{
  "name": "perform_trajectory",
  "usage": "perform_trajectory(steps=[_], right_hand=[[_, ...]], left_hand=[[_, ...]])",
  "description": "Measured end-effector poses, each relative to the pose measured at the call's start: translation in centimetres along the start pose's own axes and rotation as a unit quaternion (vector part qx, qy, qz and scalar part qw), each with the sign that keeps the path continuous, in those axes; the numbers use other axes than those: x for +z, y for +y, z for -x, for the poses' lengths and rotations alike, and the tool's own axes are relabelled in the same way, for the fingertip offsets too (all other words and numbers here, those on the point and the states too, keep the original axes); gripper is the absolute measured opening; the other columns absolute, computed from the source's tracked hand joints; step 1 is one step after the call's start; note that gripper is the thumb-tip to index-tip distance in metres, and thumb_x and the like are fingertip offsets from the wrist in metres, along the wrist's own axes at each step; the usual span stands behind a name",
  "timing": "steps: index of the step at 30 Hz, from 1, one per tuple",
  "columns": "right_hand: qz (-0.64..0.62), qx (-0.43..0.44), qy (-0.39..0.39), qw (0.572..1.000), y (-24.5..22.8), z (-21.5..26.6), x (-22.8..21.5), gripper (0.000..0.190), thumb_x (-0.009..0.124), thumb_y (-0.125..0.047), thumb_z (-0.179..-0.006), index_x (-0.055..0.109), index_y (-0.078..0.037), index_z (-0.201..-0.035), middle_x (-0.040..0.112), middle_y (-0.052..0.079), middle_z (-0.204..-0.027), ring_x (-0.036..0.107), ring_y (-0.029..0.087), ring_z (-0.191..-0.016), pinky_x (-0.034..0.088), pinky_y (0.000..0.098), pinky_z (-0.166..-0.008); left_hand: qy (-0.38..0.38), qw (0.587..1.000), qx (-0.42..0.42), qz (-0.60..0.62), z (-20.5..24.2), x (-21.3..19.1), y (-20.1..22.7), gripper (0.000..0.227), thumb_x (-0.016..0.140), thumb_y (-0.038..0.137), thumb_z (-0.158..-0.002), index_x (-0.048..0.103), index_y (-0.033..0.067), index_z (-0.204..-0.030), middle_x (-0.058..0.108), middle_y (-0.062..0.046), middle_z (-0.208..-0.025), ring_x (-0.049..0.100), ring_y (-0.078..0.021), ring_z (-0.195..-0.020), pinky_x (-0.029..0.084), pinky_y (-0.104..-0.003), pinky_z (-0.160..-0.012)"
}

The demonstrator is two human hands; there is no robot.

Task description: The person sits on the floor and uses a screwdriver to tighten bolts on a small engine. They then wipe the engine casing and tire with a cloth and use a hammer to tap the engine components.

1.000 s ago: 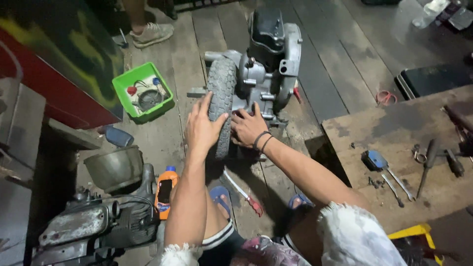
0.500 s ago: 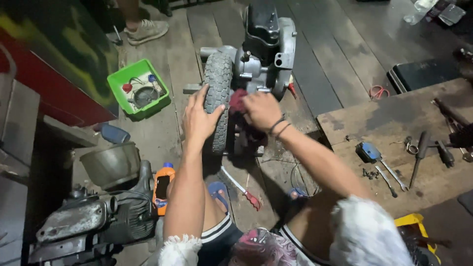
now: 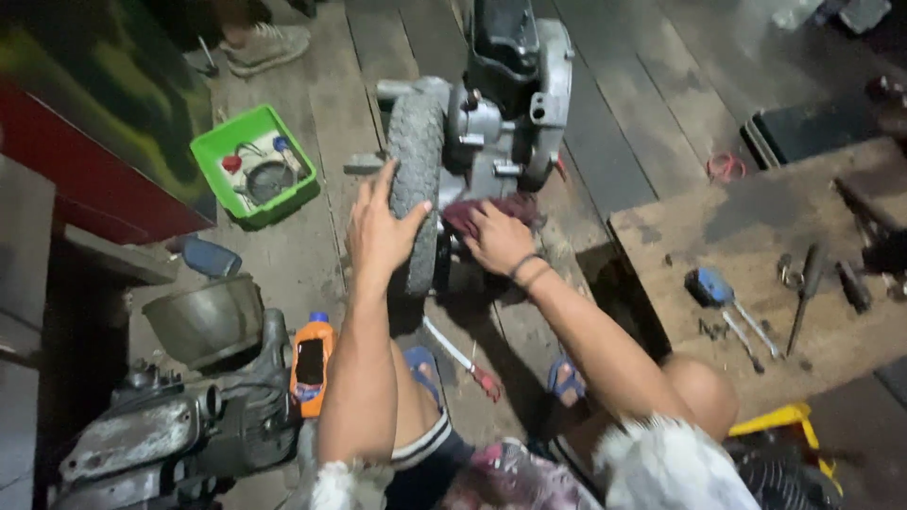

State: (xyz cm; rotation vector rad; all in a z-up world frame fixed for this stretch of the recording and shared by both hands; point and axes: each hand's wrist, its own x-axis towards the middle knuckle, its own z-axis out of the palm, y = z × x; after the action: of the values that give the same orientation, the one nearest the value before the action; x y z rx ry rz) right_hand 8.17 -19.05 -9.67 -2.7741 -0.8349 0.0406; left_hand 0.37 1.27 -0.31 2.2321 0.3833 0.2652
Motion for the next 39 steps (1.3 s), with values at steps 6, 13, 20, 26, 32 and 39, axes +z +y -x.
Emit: perform_trajectory(steps=[6, 13, 20, 26, 32, 39], right_hand=[[0.226, -0.062, 0.216, 0.948, 1.0, -1.4, -5.5, 0.011, 0.064, -0.033, -0.087, 0.072, -0.027, -0.093, 0.068, -0.003, -0.087, 0.07, 0.022, -0.059, 0.054, 0.0374, -0.049], [0.078, -0.038, -0.034, 0.996, 1.8, 1.1, -1.4, 0.043, 0.07, -0.034, -0.086, 0.063, -0.016, -0.125, 0.059, 0.009, -0.127, 0.075, 0.042, -0.082, 0.063, 0.0541, -0.075], [0.152, -0.014, 0.034, 0.988, 0.6, 2.3, -11.5, 0.038, 0.067, -0.035, -0.086, 0.068, -0.022, -0.122, 0.064, 0.003, -0.115, 0.073, 0.037, -0.079, 0.062, 0.0497, -0.065], [0.148, -0.048, -0.069, 0.985, -1.0, 4.4, -7.9, 0.032, 0.055, -0.017, -0.093, 0.072, -0.024, -0.118, 0.072, 0.004, -0.115, 0.076, 0.037, -0.089, 0.063, 0.0516, -0.075], [0.165, -0.002, 0.001, 0.986, 4.0, 8.1, -19.2, 0.031, 0.068, -0.018, -0.084, 0.066, -0.018, -0.115, 0.072, 0.008, -0.102, 0.073, 0.036, -0.094, 0.059, 0.0507, -0.077], [0.197, -0.012, 0.246, 0.949, 14.5, 11.1, -14.4, 0.024, 0.07, -0.019, -0.077, 0.073, -0.023, -0.1, 0.069, 0.002, -0.086, 0.072, 0.028, -0.091, 0.06, 0.0406, -0.082]], left_hand=[[0.005, 0.999, 0.013, -0.042, -0.2, -0.1, -0.2, 0.076, 0.079, 0.039, -0.087, 0.046, 0.0244, -0.153, 0.051, -0.023, -0.144, 0.054, -0.0534, -0.127, 0.044, -0.066, -0.102], [-0.001, 0.999, 0.007, -0.046, 0.2, 0.2, -0.2, 0.074, 0.079, 0.039, -0.087, 0.045, 0.0292, -0.153, 0.053, -0.018, -0.142, 0.058, -0.0511, -0.123, 0.047, -0.066, -0.1], [0.017, 0.998, 0.025, -0.055, -0.1, 0.3, -0.4, 0.074, 0.078, 0.04, -0.087, 0.046, 0.0293, -0.152, 0.053, -0.018, -0.142, 0.059, -0.0514, -0.121, 0.048, -0.066, -0.098], [0.002, 0.998, 0.01, -0.058, 0.9, 0.4, -0.4, 0.072, 0.074, 0.043, -0.091, 0.043, 0.0305, -0.155, 0.052, -0.018, -0.146, 0.057, -0.0502, -0.126, 0.047, -0.065, -0.101], [0.027, 0.995, 0.012, -0.099, 1.3, 1.0, -0.1, 0.072, 0.077, 0.041, -0.09, 0.046, 0.0273, -0.154, 0.054, -0.019, -0.143, 0.056, -0.0491, -0.124, 0.048, -0.065, -0.097], [0.171, 0.971, 0.124, -0.108, 2.1, 2.8, 1.2, 0.05, 0.08, 0.037, -0.089, 0.064, 0.0258, -0.135, 0.058, -0.008, -0.13, 0.056, -0.0365, -0.119, 0.048, -0.055, -0.09]])
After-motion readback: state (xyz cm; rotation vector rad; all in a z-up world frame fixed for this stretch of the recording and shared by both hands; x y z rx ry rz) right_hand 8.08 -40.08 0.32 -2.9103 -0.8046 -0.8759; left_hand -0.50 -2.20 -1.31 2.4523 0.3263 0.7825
